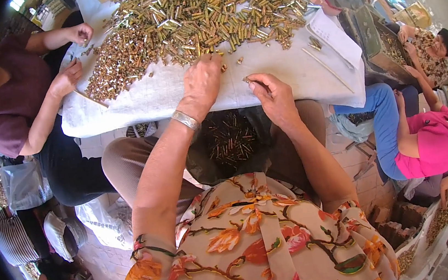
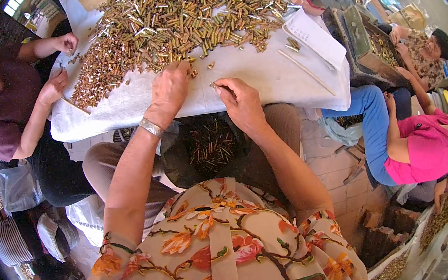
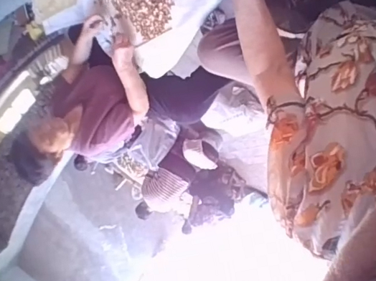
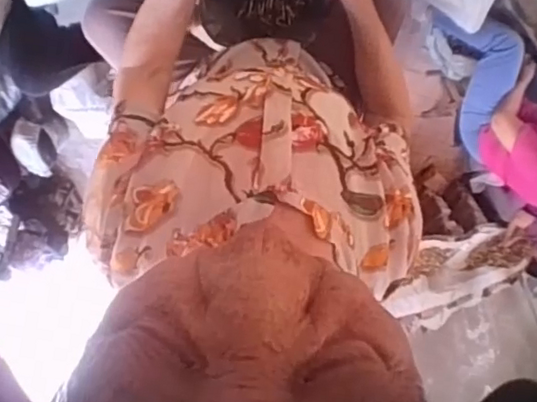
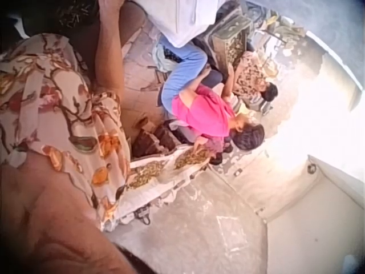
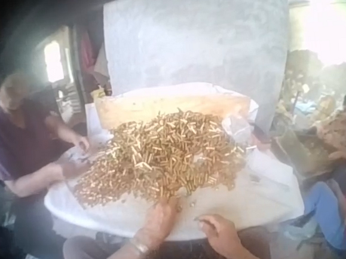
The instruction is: Inspecting and sorting a large pile of small metal casings into smaller groups.
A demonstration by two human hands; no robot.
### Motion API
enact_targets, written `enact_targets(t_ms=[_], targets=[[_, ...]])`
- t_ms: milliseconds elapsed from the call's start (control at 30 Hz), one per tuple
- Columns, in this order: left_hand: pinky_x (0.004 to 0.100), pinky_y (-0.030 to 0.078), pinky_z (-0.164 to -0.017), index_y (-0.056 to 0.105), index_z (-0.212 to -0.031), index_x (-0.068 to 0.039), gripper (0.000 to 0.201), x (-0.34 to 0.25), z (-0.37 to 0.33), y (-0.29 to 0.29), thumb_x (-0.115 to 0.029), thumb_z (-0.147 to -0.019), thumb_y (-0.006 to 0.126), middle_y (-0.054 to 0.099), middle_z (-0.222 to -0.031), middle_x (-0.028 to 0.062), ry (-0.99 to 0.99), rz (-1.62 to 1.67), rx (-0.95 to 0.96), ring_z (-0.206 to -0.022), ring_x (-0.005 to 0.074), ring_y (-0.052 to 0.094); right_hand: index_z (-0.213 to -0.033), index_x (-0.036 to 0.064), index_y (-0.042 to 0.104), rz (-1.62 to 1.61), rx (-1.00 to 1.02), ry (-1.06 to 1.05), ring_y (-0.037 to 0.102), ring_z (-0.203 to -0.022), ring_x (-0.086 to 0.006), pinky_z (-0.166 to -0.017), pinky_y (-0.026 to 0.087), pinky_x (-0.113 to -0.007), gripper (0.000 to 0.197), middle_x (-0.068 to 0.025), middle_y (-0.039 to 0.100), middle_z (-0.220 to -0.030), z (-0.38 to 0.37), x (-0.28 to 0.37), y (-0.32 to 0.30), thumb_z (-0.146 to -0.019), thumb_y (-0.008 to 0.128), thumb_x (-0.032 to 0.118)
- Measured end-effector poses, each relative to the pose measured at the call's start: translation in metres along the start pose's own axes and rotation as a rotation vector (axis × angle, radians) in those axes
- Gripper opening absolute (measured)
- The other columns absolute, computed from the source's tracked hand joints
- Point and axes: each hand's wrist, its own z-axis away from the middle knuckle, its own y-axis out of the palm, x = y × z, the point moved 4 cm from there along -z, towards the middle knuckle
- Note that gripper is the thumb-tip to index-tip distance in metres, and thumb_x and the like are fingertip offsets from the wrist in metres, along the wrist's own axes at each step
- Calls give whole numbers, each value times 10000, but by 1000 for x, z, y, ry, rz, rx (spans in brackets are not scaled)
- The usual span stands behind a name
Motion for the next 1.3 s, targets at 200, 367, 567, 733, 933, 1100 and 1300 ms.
enact_targets(t_ms=[200,367,567,733,933,1100,1300], targets=[[367,526,-716,609,-1041,-53,226,16,16,-11,-45,-815,613,641,-889,130,69,332,-78,-795,285,650,-1048,25,626,31,-8,-27,570,-702,-151,-648,460,-263,182,-104,627,-855,1,12,-1,-869,608,56],[291,549,-795,581,-1056,18,174,11,62,-15,-41,-893,593,657,-925,102,-524,1473,202,-850,206,666,-1057,30,628,-66,71,61,579,-707,-148,-653,466,-260,187,-104,623,-857,18,28,3,-872,605,49],[312,558,-829,577,-1055,20,148,-14,107,-33,-41,-922,558,647,-974,98,-588,1758,31,-893,193,665,-1045,33,629,-103,90,-6,597,-712,-167,-652,479,-278,171,-111,624,-863,38,74,8,-877,597,36],[303,554,-834,583,-1061,21,155,-23,119,-44,-26,-914,566,649,-985,95,-533,1757,-21,-893,182,662,-1034,27,627,24,102,-148,603,-704,-180,-638,480,-265,175,-117,628,-872,45,98,7,-864,598,-2],[280,542,-835,580,-1067,19,168,-27,126,-52,-28,-905,582,655,-988,96,-494,1742,-75,-899,160,656,-1027,23,626,9,77,-164,601,-695,-168,-631,475,-256,177,-110,633,-873,50,100,11,-853,612,-9],[257,525,-849,565,-1076,26,173,-29,128,-56,14,-903,570,651,-1005,83,-472,1775,-105,-923,134,638,-1010,23,623,-21,102,-85,606,-701,-162,-646,482,-259,167,-100,639,-855,52,103,11,-846,623,-11],[243,518,-837,565,-1084,22,191,-31,129,-61,24,-893,582,653,-992,70,-432,1711,-165,-908,116,629,-1006,23,628,38,93,-210,615,-717,-133,-651,490,-253,159,-96,636,-852,51,111,10,-853,612,-18]])
